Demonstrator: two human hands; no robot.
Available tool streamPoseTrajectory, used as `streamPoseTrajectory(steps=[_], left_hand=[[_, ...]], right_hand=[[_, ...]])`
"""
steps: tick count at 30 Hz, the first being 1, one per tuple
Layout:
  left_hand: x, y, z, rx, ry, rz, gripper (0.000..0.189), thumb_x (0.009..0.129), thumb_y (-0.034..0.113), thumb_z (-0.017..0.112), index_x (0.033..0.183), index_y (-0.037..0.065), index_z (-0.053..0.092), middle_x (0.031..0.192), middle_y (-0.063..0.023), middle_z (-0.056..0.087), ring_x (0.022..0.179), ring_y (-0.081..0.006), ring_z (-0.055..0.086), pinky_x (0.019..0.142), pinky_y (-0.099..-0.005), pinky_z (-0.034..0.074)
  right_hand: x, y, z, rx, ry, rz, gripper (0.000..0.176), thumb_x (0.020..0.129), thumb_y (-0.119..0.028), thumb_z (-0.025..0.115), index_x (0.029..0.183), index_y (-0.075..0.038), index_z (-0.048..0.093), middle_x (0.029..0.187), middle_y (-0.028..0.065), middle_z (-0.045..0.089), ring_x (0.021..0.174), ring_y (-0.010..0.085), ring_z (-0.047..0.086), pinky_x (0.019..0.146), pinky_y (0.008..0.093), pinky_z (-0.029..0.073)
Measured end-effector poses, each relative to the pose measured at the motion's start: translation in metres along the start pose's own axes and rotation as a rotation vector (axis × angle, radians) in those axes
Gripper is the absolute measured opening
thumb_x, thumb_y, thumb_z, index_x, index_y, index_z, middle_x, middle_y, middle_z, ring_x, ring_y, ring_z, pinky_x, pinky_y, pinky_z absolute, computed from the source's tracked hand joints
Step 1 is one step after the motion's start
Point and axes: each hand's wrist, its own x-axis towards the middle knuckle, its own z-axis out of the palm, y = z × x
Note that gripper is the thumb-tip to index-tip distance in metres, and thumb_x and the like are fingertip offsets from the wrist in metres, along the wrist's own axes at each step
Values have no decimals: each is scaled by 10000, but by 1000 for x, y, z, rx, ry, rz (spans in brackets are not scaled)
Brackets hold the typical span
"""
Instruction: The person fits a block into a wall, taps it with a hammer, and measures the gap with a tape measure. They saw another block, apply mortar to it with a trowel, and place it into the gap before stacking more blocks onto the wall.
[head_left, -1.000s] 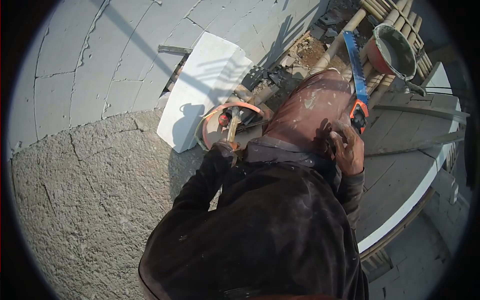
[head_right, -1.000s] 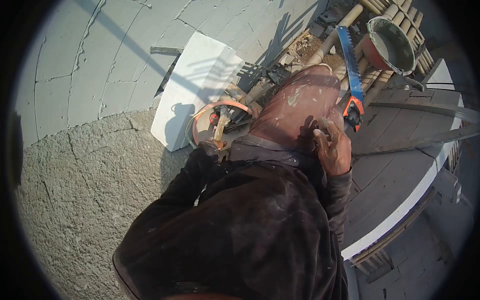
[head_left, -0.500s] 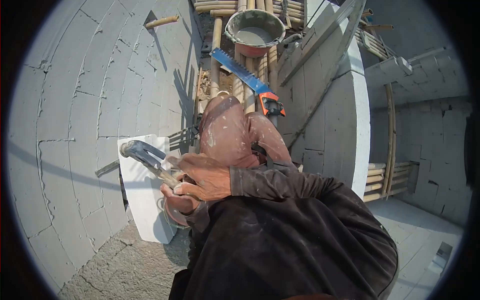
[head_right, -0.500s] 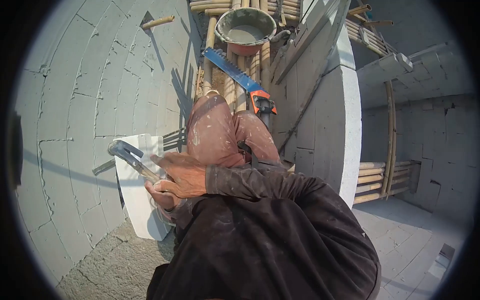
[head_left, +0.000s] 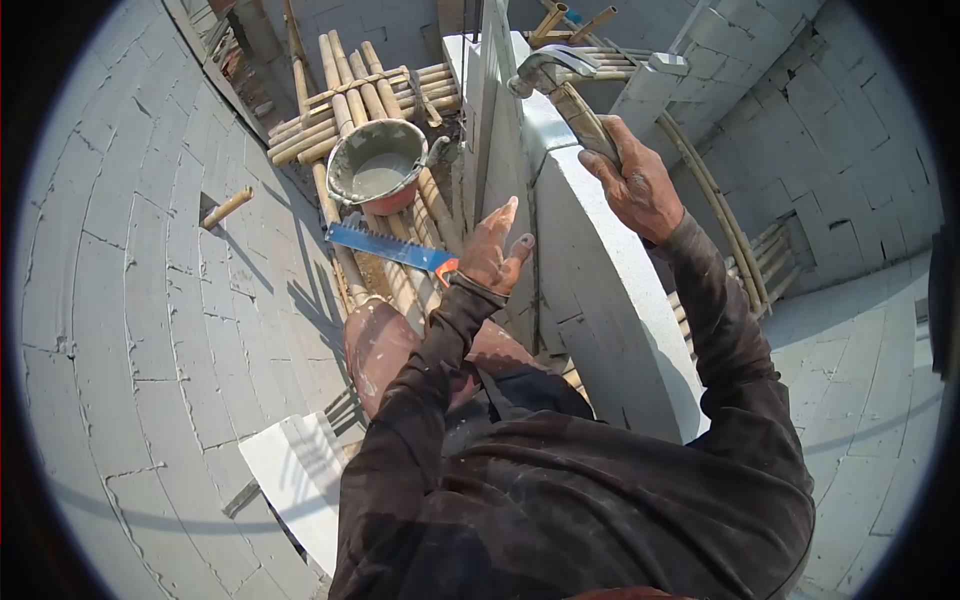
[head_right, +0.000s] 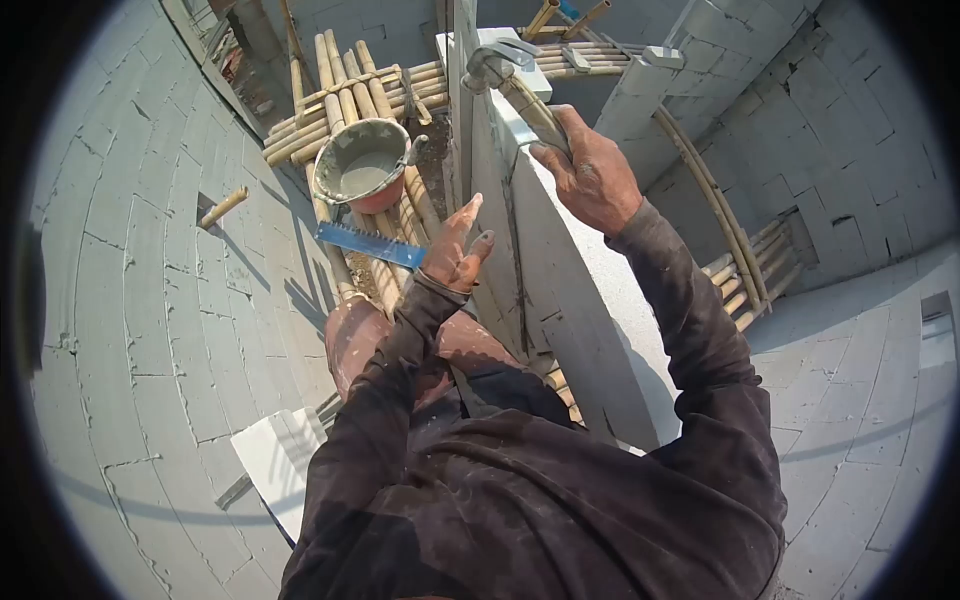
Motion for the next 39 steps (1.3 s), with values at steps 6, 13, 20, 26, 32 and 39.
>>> streamPoseTrajectory(steps=[6,13,20,26,32,39], left_hand=[[97,-53,83,-160,-29,-149,774,988,347,572,1584,-23,245,1614,-277,299,1510,-397,287,1241,-399,242],[105,-56,112,-61,6,-218,769,976,327,568,1588,-12,247,1627,-247,300,1516,-397,271,1239,-435,239],[102,-46,112,50,73,-230,748,970,394,562,1564,12,317,1580,-225,390,1478,-398,341,1169,-526,325],[107,-41,108,-83,81,-279,776,964,409,589,1552,-20,319,1559,-289,380,1447,-424,374,1159,-462,360],[112,-30,104,-43,165,-208,958,829,464,772,1514,-73,372,1497,-315,417,1392,-425,433,1153,-443,377],[119,-35,106,-26,241,-183,937,775,464,829,1422,-121,488,1460,-300,465,1364,-400,474,1150,-414,385]], right_hand=[[-5,81,8,-163,-114,233,431,957,-167,647,1356,-81,508,1000,289,702,930,442,701,804,499,533],[25,87,-4,-115,161,29,605,944,-153,655,1505,-141,426,1113,258,703,978,440,695,824,508,538],[-1,121,16,-516,-259,241,687,951,-177,604,1580,-212,332,1021,187,688,947,401,683,826,516,532],[11,119,7,-470,-283,232,691,950,-179,609,1582,-247,338,1027,179,690,981,392,674,844,499,535],[12,89,5,-331,-11,101,716,936,-158,625,1585,-254,340,1133,232,695,982,443,680,842,489,562],[-7,127,24,-389,-186,284,699,929,-193,631,1565,-267,350,1051,222,704,947,445,680,827,516,536]])
